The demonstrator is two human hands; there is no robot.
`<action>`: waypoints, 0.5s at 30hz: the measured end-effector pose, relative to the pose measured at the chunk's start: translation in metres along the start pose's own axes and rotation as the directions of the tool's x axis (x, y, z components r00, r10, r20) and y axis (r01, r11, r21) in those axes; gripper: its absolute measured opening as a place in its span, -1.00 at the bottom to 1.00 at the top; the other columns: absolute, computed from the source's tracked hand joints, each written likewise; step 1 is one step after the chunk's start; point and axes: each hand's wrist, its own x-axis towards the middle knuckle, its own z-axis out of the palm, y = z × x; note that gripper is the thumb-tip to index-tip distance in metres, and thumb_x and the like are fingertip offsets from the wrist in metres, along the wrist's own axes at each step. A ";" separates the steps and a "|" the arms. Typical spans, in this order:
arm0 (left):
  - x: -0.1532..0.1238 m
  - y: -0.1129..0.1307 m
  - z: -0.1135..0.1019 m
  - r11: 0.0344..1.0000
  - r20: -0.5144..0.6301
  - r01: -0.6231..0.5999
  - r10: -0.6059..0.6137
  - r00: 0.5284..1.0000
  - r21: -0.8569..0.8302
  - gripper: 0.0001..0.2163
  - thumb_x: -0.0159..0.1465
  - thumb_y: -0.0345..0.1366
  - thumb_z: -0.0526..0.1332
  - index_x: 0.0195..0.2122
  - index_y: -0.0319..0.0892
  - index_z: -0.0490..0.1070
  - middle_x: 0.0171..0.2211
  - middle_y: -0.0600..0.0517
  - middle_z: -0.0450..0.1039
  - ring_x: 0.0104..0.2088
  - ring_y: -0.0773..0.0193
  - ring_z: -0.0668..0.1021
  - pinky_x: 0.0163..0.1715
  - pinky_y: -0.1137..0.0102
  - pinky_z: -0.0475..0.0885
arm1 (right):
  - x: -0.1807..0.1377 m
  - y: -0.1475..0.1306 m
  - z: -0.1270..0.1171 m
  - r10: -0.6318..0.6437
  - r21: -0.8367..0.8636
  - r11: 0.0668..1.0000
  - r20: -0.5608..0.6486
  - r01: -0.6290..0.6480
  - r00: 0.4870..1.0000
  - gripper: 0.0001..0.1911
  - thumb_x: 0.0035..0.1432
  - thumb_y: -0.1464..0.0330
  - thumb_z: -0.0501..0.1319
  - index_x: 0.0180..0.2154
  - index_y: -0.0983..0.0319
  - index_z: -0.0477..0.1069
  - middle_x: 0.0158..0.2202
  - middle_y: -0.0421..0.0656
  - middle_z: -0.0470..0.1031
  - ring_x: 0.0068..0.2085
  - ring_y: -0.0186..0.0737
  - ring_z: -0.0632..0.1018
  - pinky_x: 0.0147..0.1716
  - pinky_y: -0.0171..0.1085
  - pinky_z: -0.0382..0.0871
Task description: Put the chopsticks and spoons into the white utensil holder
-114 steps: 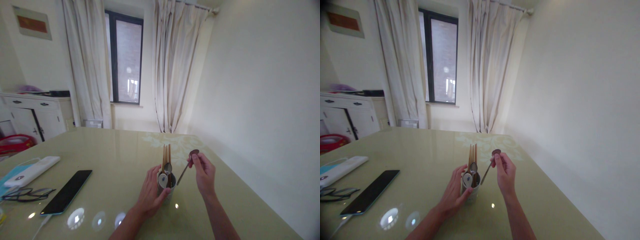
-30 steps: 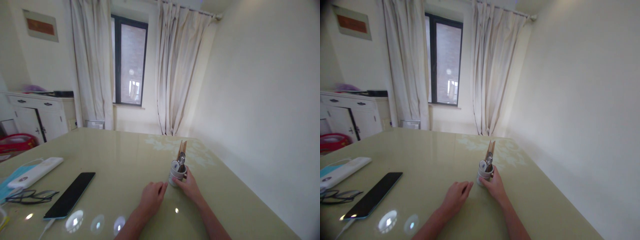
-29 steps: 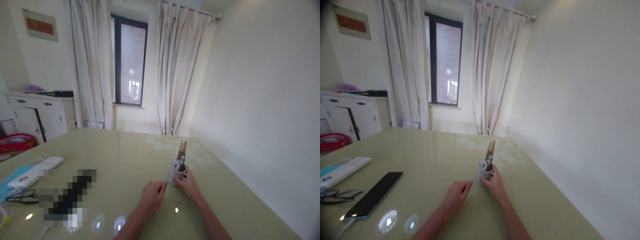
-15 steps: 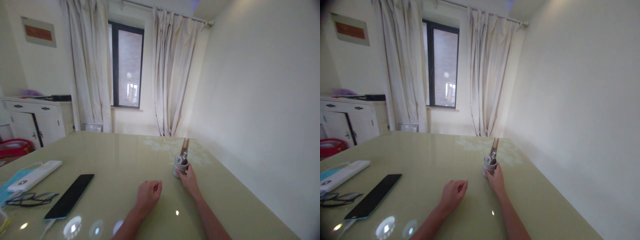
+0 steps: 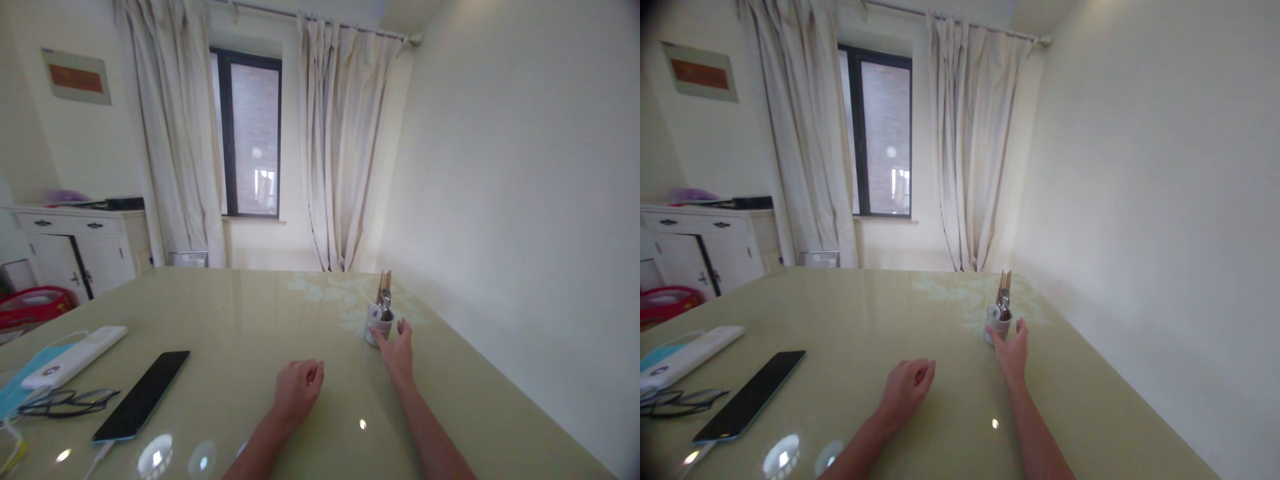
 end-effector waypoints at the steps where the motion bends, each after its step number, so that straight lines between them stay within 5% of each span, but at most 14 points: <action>1: 0.000 -0.001 0.001 1.000 0.011 -0.011 0.012 1.000 -0.002 -0.61 0.44 -0.13 0.02 -0.56 -0.09 0.13 -0.60 0.12 0.16 -0.52 0.30 0.22 -0.40 0.33 -0.01 | -0.004 -0.008 -0.002 -0.045 -0.017 0.999 -0.067 0.044 0.997 0.19 -0.09 -0.24 0.42 0.34 0.35 0.17 0.37 0.38 0.31 0.39 0.49 0.34 0.37 0.29 0.20; 4: -0.001 -0.003 0.004 0.998 0.051 -0.061 0.061 0.997 -0.002 -0.68 0.39 -0.22 0.11 -0.53 -0.09 0.18 -0.56 0.11 0.22 -0.49 0.28 0.27 -0.40 0.34 0.04 | -0.028 -0.033 -0.005 -0.250 -0.027 0.968 -0.134 0.249 0.959 0.03 0.19 -0.19 0.31 0.40 0.34 0.14 0.41 0.33 0.26 0.44 0.40 0.27 0.42 0.30 0.07; 7: -0.006 -0.003 0.010 0.981 0.104 -0.193 0.195 0.975 -0.031 -0.78 0.35 -0.30 0.15 -0.47 -0.09 0.34 -0.48 0.05 0.37 -0.45 0.25 0.38 -0.36 0.36 0.19 | -0.066 -0.057 -0.001 -0.423 0.159 0.904 0.192 0.397 0.886 -0.32 0.47 -0.05 0.09 0.41 0.18 0.20 0.40 0.15 0.33 0.39 0.19 0.37 0.36 0.18 0.23; 8: -0.007 -0.003 0.013 0.965 0.118 -0.256 0.260 0.958 -0.054 -0.84 0.33 -0.30 0.18 -0.42 -0.09 0.41 -0.44 0.02 0.45 -0.41 0.22 0.43 -0.32 0.36 0.27 | -0.079 -0.063 0.002 -0.497 0.254 0.866 0.336 0.431 0.800 -0.36 0.50 -0.07 0.04 0.38 0.15 0.27 0.34 0.11 0.42 0.33 0.16 0.44 0.31 0.14 0.31; 11: -0.010 -0.002 0.021 0.917 0.145 -0.376 0.393 0.908 -0.132 -0.84 0.25 -0.28 0.28 -0.18 -0.07 0.61 -0.22 -0.11 0.63 -0.20 0.06 0.58 -0.16 0.27 0.45 | -0.107 -0.081 0.012 -0.638 0.460 0.759 0.668 0.461 0.384 -0.31 0.41 -0.21 0.07 0.24 0.11 0.50 0.09 0.04 0.64 0.10 0.12 0.62 0.15 0.02 0.47; 13: -0.010 0.000 0.025 0.910 0.172 -0.384 0.408 0.897 -0.156 -0.69 0.23 -0.27 0.30 -0.01 -0.04 0.65 -0.05 -0.15 0.67 -0.06 -0.05 0.60 -0.08 0.20 0.50 | -0.115 -0.089 0.015 -0.635 0.480 0.747 0.720 0.459 0.279 -0.30 0.34 -0.25 0.14 0.16 0.11 0.58 -0.01 0.01 0.70 -0.01 0.09 0.66 0.06 -0.02 0.51; 15: -0.009 0.003 0.026 0.904 0.186 -0.401 0.424 0.886 -0.150 -0.59 0.24 -0.30 0.29 0.13 -0.01 0.62 0.08 -0.16 0.65 0.05 -0.13 0.60 0.02 0.11 0.52 | -0.114 -0.094 0.015 -0.639 0.467 0.735 0.718 0.491 0.275 -0.31 0.32 -0.24 0.18 0.14 0.12 0.61 0.00 0.02 0.72 -0.02 0.10 0.68 0.05 -0.01 0.51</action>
